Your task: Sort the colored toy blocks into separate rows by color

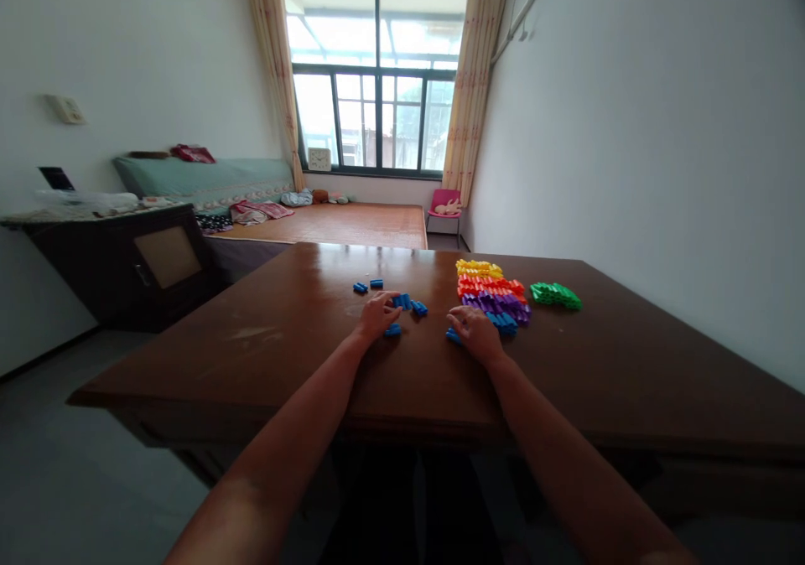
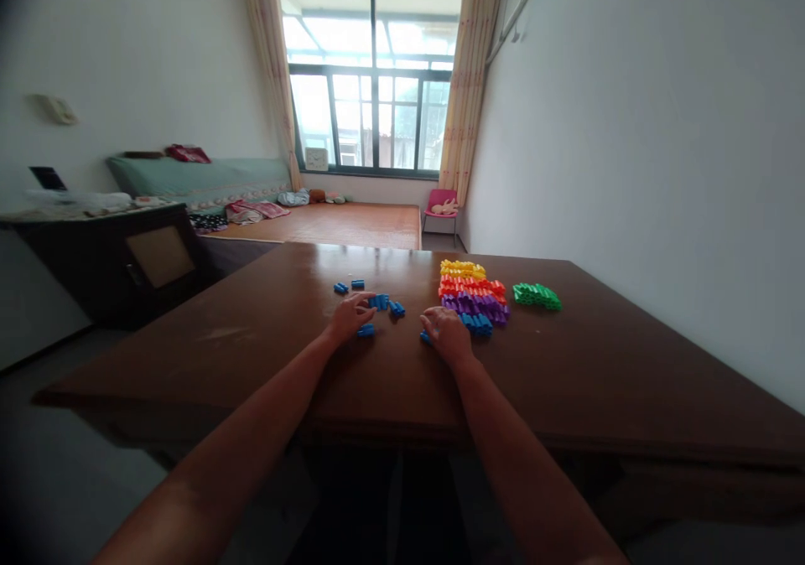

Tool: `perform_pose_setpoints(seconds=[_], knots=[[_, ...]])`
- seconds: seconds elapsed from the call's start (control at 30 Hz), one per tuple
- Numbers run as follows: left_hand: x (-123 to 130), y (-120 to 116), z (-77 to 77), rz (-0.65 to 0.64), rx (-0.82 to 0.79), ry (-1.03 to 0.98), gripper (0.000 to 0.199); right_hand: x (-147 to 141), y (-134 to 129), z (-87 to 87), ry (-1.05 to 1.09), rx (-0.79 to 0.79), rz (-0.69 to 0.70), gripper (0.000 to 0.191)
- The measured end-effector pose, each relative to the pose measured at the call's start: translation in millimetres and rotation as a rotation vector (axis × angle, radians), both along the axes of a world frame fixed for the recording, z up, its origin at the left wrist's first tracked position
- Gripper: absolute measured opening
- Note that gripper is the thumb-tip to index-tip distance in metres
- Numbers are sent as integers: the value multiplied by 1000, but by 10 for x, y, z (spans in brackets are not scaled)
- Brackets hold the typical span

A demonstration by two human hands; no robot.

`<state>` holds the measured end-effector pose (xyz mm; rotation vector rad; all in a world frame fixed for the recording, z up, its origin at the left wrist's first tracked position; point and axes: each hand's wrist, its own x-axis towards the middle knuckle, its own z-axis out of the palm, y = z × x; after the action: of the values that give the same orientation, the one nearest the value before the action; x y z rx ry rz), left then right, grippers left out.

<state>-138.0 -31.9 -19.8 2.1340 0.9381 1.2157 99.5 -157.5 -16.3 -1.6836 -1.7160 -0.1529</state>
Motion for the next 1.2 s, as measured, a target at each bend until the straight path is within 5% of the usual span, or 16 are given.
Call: perform_pose_setpoints(seconds=[0.17,0.37,0.6,0.83,1.1,1.2], knots=[[460,-308,74,-190,-16,95,35,612,-103,137,176,232,-264,40],[948,-689,-19,-135,-1,295,33,1133,-300,-128,185,267,-376,37],[951,-856,-16,61,-35,485,50,1100,-282,-143,189,205,-357,33],[1028,-844,-9,44,109,660,51,1100,-294,-138,225,218,-335,32],[1004,-627,119,-45,179,473,27,1084,-304,-116,223,206,-336,32],[1034,-603,130,-31,55,318,31,1079,-304,-104,224,208,-338,32]])
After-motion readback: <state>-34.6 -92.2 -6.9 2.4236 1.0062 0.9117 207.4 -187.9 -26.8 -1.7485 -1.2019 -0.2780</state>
